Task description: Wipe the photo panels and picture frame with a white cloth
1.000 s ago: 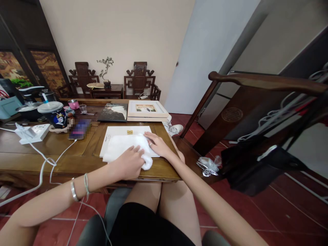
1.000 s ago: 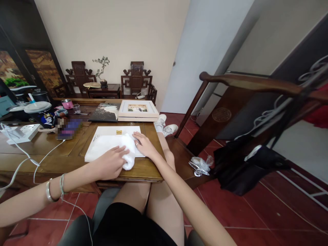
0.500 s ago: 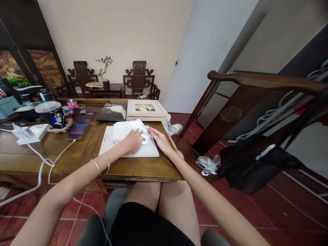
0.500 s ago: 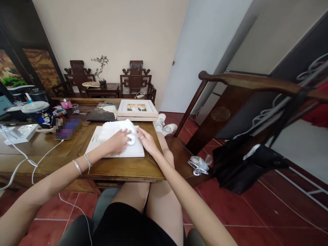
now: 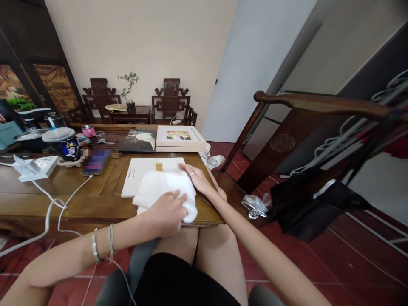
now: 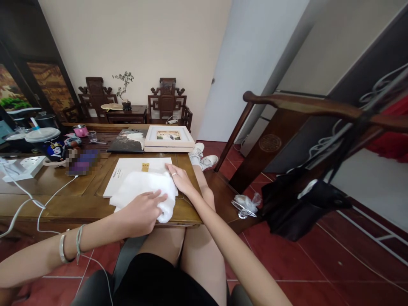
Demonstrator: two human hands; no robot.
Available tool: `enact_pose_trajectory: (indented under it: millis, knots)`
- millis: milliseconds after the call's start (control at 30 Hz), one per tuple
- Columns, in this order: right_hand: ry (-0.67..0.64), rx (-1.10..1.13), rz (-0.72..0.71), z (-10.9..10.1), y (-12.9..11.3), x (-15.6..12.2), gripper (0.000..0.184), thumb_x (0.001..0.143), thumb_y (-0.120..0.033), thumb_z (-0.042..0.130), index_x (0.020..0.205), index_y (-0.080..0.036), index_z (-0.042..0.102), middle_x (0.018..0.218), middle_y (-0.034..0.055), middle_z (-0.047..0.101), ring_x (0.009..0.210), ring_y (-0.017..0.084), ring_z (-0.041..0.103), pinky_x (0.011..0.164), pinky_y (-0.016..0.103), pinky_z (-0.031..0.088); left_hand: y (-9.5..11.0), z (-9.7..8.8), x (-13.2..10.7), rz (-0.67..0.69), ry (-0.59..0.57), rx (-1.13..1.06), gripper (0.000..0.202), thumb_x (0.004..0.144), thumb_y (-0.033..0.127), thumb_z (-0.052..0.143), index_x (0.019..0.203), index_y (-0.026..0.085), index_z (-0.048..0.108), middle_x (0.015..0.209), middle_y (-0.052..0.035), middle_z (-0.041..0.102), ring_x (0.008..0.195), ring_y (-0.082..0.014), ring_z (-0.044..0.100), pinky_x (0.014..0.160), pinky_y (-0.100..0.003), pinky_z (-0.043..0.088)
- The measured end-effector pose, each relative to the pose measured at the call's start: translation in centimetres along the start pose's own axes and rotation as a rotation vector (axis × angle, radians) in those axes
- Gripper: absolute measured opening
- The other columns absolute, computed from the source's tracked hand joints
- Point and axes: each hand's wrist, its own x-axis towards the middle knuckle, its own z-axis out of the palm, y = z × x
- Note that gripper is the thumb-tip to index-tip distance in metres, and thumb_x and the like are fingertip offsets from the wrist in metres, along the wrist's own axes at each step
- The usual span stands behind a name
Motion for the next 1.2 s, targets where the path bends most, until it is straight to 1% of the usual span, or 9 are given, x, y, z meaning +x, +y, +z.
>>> enact_pose_trajectory:
  millis: [133,300,400,467,667,767,867,1033,1200]
  knots:
    - [-0.018,-0.149,-0.095,0.1,0.5,0.0,0.035,0.089,-0.028,0.05,0.118,-0.021,0.068,0.129,0.0076,0.065,0.123,0.024,0.058,0.11,0.044,0.039,-2.3,-0.5,0.8,-0.215,-0.066,-0.012,0.029,0.085,0.015,0.047,0.098,0.011,0.072,0.117,-0.0183,0.066,0.092,-0.0291,0.067,0.073,-0.039,0.053]
    - [-0.08,-0.257,-0.208,0.4,0.6,0.0,0.033,0.084,-0.018,0.052,0.11,-0.022,0.072,0.13,0.0084,0.064,0.127,0.025,0.055,0.112,0.044,0.037,-8.0,0.6,4.4,-0.382,-0.06,-0.022,0.027,0.084,0.012,0.049,0.099,0.01,0.071,0.106,-0.0174,0.07,0.091,-0.0277,0.069,0.076,-0.034,0.051]
    - [-0.09,-0.292,-0.271,0.4,0.3,-0.1,0.034,0.085,-0.017,0.049,0.112,-0.022,0.071,0.129,0.0086,0.065,0.126,0.025,0.056,0.109,0.044,0.039,-10.8,1.0,6.9,-0.386,-0.031,-0.02,0.026,0.083,0.013,0.05,0.099,0.011,0.071,0.104,-0.0158,0.071,0.093,-0.0259,0.068,0.077,-0.031,0.051]
    - [-0.089,-0.312,-0.289,0.3,0.1,-0.2,0.034,0.085,-0.016,0.049,0.111,-0.021,0.07,0.126,0.0087,0.066,0.12,0.025,0.06,0.105,0.043,0.043,-11.7,0.8,8.6,-0.363,-0.012,-0.033,0.025,0.083,0.016,0.052,0.099,0.013,0.071,0.102,-0.0135,0.072,0.095,-0.0248,0.068,0.078,-0.03,0.051]
    - [-0.079,-0.34,-0.268,0.2,0.0,-0.2,0.032,0.086,-0.018,0.048,0.11,-0.018,0.07,0.114,0.011,0.071,0.108,0.024,0.065,0.098,0.04,0.048,-11.5,-0.1,12.3,-0.277,-0.044,-0.109,0.024,0.081,0.016,0.053,0.094,0.016,0.073,0.098,-0.0095,0.074,0.093,-0.023,0.068,0.076,-0.026,0.05]
    - [-0.087,-0.317,-0.27,0.2,0.1,-0.2,0.033,0.085,-0.017,0.049,0.111,-0.02,0.07,0.118,0.0089,0.07,0.112,0.024,0.064,0.1,0.041,0.047,-11.7,0.2,11.9,-0.33,-0.046,-0.084,0.024,0.082,0.019,0.054,0.095,0.014,0.073,0.1,-0.0122,0.073,0.092,-0.0246,0.068,0.074,-0.028,0.051]
    - [-0.084,-0.291,-0.25,0.3,0.1,-0.3,0.034,0.085,-0.017,0.05,0.112,-0.021,0.07,0.128,0.0089,0.066,0.122,0.024,0.058,0.109,0.043,0.041,-12.6,0.7,10.0,-0.401,-0.031,-0.037,0.027,0.083,0.013,0.05,0.098,0.01,0.071,0.104,-0.0165,0.071,0.093,-0.0256,0.068,0.075,-0.03,0.052]
    - [-0.075,-0.244,-0.222,0.4,0.3,-0.2,0.032,0.083,-0.017,0.054,0.109,-0.024,0.072,0.129,0.0065,0.065,0.127,0.024,0.055,0.113,0.044,0.036,-13.7,1.9,7.1,-0.424,-0.035,-0.005,0.029,0.079,0.002,0.047,0.095,0.01,0.07,0.099,-0.0144,0.072,0.087,-0.0213,0.068,0.077,-0.027,0.051]
    - [-0.079,-0.249,-0.218,0.3,0.3,-0.2,0.031,0.083,-0.017,0.054,0.108,-0.023,0.072,0.129,0.0071,0.065,0.127,0.024,0.055,0.114,0.045,0.036,-12.7,3.6,6.7,-0.346,0.013,0.015,0.03,0.081,0.0,0.047,0.1,0.008,0.069,0.122,-0.0176,0.063,0.11,-0.0236,0.06,0.09,-0.031,0.049]
